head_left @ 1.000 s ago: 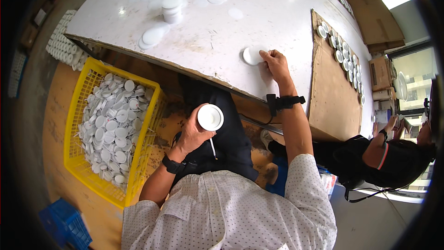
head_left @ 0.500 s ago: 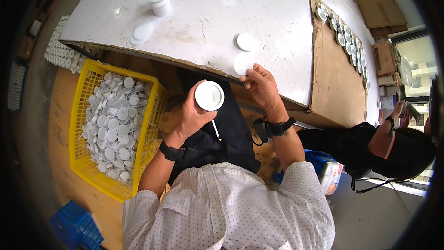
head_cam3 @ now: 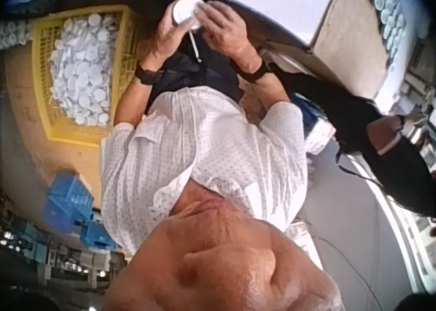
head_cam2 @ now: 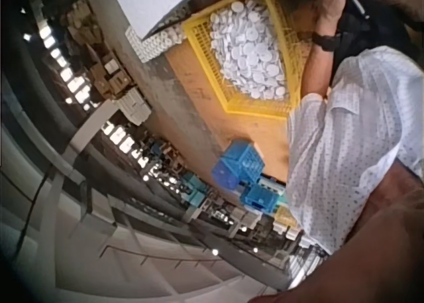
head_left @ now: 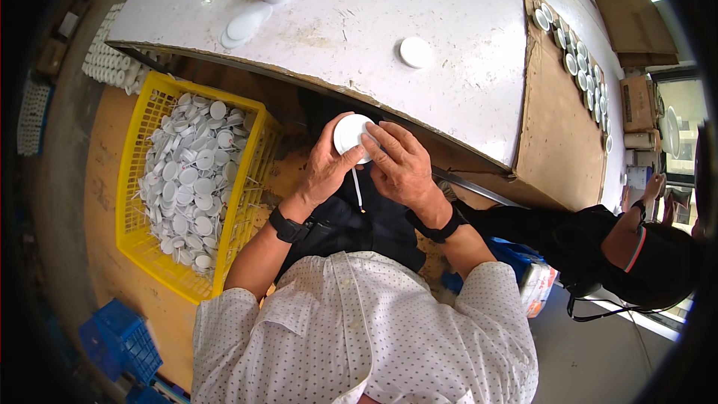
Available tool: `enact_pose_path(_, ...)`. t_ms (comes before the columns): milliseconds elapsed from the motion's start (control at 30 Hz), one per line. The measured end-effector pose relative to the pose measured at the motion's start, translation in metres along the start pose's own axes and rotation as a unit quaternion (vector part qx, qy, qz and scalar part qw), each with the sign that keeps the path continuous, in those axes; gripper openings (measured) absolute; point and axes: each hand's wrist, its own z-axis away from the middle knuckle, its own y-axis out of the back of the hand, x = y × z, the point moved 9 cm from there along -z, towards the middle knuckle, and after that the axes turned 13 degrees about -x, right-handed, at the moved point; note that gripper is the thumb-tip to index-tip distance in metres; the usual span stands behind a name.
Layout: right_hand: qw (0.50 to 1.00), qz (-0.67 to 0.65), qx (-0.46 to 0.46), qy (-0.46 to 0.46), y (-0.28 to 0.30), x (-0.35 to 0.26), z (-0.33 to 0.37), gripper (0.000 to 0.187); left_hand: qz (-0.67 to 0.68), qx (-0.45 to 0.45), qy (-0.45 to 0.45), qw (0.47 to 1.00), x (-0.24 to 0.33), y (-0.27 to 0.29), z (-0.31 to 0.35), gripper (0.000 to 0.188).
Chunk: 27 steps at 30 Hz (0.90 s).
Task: Manually assemble components into a circular housing at a workbench.
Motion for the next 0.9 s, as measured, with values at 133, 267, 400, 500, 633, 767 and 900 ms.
enact_pose_path(133,1.000,-0.013,0.015,0.017,-0.001,-0.005,0.000,0.050,-0.040,0.019,-0.009,0.999,-0.002,0.005,0.000,0.048)
enact_pose_path(267,0.999,0.003,0.029,0.021,-0.004,-0.008,0.002,0.048,-0.039,0.036,-0.027,0.998,-0.001,0.008,0.001,0.043)
enact_pose_path(400,0.999,0.005,0.042,0.031,-0.007,-0.010,0.005,0.045,-0.126,0.053,-0.036,0.990,0.008,0.009,0.005,0.040)
enact_pose_path(500,0.998,-0.015,0.051,0.041,-0.006,-0.012,0.005,0.043,-0.155,0.064,-0.041,0.985,0.013,0.009,0.006,0.039)
enact_pose_path(633,0.999,-0.016,0.040,0.029,-0.007,-0.016,0.000,0.043,-0.092,0.089,-0.036,0.991,0.006,0.020,0.009,0.037)
enact_pose_path(767,0.996,-0.074,0.041,-0.022,-0.001,0.000,0.000,0.042,-0.053,0.187,-0.042,0.980,-0.003,0.084,0.029,0.039)
enact_pose_path(900,0.993,-0.048,0.062,-0.091,0.014,0.035,0.012,0.037,-0.056,0.374,-0.014,0.925,-0.019,0.214,0.110,0.037)
